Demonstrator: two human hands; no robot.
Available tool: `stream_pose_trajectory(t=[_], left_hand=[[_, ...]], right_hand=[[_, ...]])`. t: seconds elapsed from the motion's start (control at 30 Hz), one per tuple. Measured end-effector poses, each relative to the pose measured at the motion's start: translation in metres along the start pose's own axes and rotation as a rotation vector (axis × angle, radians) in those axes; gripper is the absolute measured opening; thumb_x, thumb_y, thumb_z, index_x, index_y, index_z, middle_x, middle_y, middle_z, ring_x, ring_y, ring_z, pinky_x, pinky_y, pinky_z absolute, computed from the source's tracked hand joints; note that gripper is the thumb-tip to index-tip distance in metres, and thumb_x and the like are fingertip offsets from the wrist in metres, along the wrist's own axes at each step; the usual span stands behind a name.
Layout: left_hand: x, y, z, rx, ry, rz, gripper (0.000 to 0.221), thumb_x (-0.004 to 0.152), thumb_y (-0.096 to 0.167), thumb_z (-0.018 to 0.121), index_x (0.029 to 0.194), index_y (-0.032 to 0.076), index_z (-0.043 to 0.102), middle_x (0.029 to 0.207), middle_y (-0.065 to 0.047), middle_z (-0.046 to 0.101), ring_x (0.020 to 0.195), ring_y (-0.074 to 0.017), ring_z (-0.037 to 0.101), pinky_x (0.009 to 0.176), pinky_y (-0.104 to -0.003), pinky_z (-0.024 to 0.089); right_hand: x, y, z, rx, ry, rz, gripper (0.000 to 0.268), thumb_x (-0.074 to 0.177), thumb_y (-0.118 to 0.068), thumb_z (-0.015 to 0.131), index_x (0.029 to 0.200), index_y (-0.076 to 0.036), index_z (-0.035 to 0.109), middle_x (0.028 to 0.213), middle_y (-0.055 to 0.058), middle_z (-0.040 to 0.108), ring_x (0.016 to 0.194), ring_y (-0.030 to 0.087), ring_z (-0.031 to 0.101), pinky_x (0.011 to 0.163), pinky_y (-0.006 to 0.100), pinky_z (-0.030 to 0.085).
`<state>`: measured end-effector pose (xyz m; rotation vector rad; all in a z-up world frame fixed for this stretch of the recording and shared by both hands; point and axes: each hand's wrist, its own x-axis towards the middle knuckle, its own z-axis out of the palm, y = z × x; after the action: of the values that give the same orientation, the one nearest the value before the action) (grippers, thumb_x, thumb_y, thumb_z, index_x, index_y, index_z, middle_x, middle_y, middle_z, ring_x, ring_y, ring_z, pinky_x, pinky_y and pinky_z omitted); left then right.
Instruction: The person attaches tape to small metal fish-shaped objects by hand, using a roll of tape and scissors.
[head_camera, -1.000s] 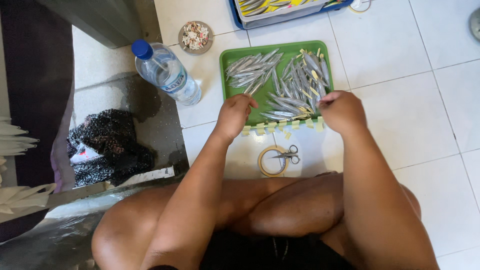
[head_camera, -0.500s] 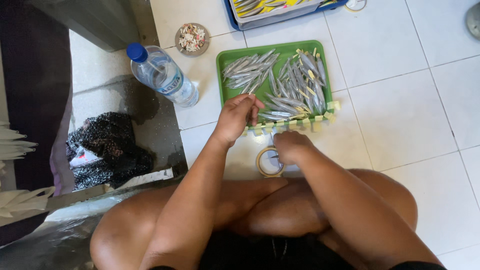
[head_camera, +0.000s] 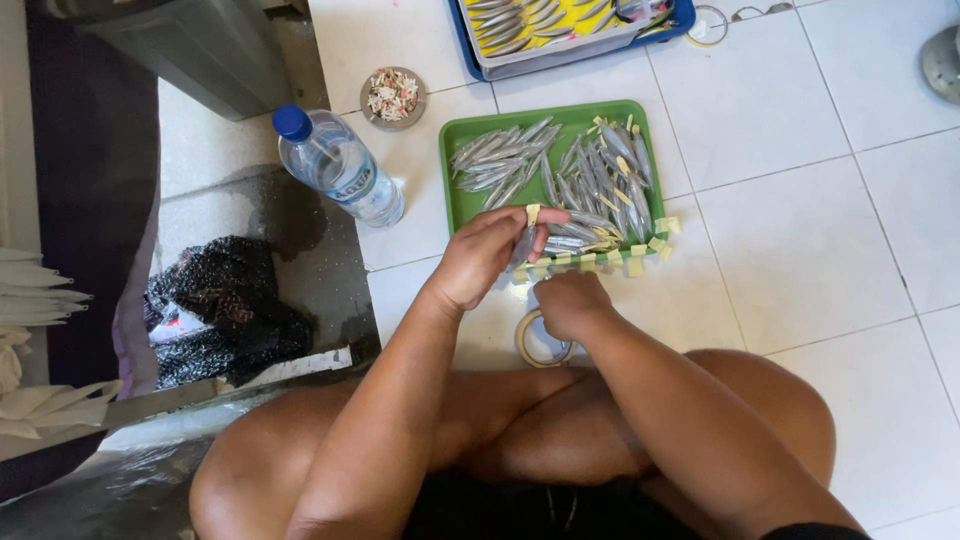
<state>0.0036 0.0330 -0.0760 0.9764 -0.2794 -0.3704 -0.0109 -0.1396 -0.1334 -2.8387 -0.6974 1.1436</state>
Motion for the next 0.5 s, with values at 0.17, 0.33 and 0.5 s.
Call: stream_pose_trajectory(t=[0.17, 0.33, 0.5], left_hand=[[0.007, -0.014, -0.011, 0.209, 0.212, 0.02, 0.036, 0.111, 0.012, 0.038, 0.121, -0.004, 0.068, 0.081, -0.015, 0.07, 0.075, -0.0197, 0.068, 0.066, -0.025, 0.048], [0.006, 0.0, -0.031, 0.4, 0.455, -0.059, 0.033, 0.105, 0.011, 0.041, 0.099, 0.004, 0.073, 0.065, -0.009, 0.065, 0.06, -0.0155, 0.065, 0.06, -0.024, 0.053], [0.0, 0.04, -0.014, 0.463, 0.562, -0.139, 0.029, 0.102, 0.023, 0.052, 0.091, 0.008, 0.074, 0.062, -0.004, 0.057, 0.054, -0.0113, 0.054, 0.049, -0.023, 0.042]], right_hand=[[-0.006, -0.004, -0.013, 0.19, 0.193, -0.131, 0.02, 0.083, -0.016, 0.073, 0.101, -0.015, 0.081, 0.099, 0.014, 0.077, 0.105, 0.041, 0.072, 0.092, 0.055, 0.057], [-0.022, 0.001, -0.036, 0.608, 0.144, -0.122, 0.021, 0.087, -0.017, 0.071, 0.106, -0.013, 0.08, 0.103, 0.016, 0.08, 0.111, 0.039, 0.072, 0.098, 0.052, 0.056], [-0.03, 0.016, -0.057, 0.892, 0.608, -0.5, 0.021, 0.083, 0.004, 0.073, 0.1, -0.005, 0.08, 0.096, 0.018, 0.08, 0.097, 0.037, 0.074, 0.093, 0.05, 0.056]])
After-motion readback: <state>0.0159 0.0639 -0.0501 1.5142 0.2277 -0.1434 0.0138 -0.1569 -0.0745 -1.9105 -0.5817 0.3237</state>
